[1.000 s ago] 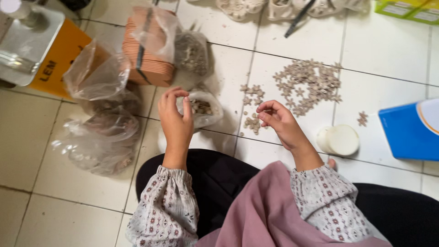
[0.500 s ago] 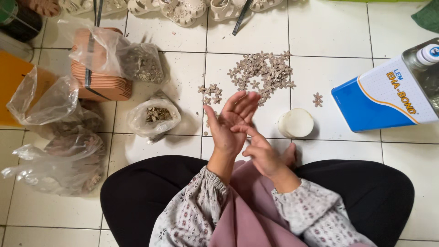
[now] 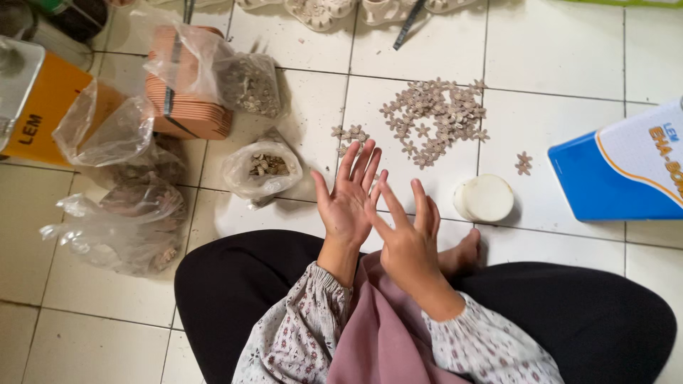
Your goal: The person sits on the floor and assembles small flower-shaped decorative pieces by pressing a central button onto a base. They repeatedly pick up pieces, apply them, and place the finished items into a small white container.
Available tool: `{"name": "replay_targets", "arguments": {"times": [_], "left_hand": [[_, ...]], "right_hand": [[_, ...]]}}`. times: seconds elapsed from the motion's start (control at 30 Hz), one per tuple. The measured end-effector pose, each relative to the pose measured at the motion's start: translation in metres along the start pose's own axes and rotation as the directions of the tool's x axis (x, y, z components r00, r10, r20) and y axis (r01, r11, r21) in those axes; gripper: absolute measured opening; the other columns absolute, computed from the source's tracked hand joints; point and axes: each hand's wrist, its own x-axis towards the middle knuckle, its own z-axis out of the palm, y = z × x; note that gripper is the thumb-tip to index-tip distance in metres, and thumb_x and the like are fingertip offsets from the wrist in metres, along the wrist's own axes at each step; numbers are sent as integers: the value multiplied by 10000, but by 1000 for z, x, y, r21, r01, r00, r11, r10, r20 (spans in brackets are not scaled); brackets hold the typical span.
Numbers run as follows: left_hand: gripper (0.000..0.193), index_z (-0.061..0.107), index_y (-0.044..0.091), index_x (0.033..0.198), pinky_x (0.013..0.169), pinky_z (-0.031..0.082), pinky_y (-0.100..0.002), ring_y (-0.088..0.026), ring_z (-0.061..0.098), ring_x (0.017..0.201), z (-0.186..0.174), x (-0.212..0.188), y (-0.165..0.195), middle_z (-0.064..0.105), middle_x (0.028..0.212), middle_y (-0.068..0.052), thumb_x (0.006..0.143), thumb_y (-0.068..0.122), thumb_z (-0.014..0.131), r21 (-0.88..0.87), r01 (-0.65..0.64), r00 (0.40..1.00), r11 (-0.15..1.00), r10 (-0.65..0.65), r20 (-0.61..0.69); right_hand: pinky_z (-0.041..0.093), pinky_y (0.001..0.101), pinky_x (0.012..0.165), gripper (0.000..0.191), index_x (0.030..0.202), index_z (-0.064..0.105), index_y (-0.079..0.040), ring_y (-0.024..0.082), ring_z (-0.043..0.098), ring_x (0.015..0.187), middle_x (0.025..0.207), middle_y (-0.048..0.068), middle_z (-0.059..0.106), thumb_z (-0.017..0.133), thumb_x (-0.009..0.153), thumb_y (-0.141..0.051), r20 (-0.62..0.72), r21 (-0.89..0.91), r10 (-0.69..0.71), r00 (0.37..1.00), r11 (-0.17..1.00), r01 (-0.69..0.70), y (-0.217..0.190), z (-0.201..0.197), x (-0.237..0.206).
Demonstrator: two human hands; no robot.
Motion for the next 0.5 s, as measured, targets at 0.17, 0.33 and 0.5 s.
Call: {"name": "replay_targets", "arguments": {"times": [0.17,0.33,0.5], "left_hand": [[870,320,57,1612,1298,167,-468,-308,242,1587,-25,5,0,323,1677,-169,1046,699,161,285,-149,988,947,128,91],[740,121,93,1652,1280,137,-414,-303,162,1577,-9,-35,-45,141,1730,-130,1073,551,173,692,-130,987,710,157,24],[730,37,109,1710,1262,130,-448,-404,117,1481,-13,-36,-6,167,1738,-199,1123,525,161,831,-258,956,493,254,146]], "right_hand": [[162,448,1306,449,1450,458,-192,342,151,1618,1669,88,287,471,1010,-280,270,650,-40,962,744,-152,-7,17,-11],[58,458,1278,780,1671,62,-80,331,36,1610,1735,174,85,141,1081,-584,345,868,64,937,358,-344,0,45,39],[25,400,1286,811,1630,87,-66,266,5,1621,1757,130,39,179,1049,-625,522,851,67,851,36,-524,-30,47,27]]}}
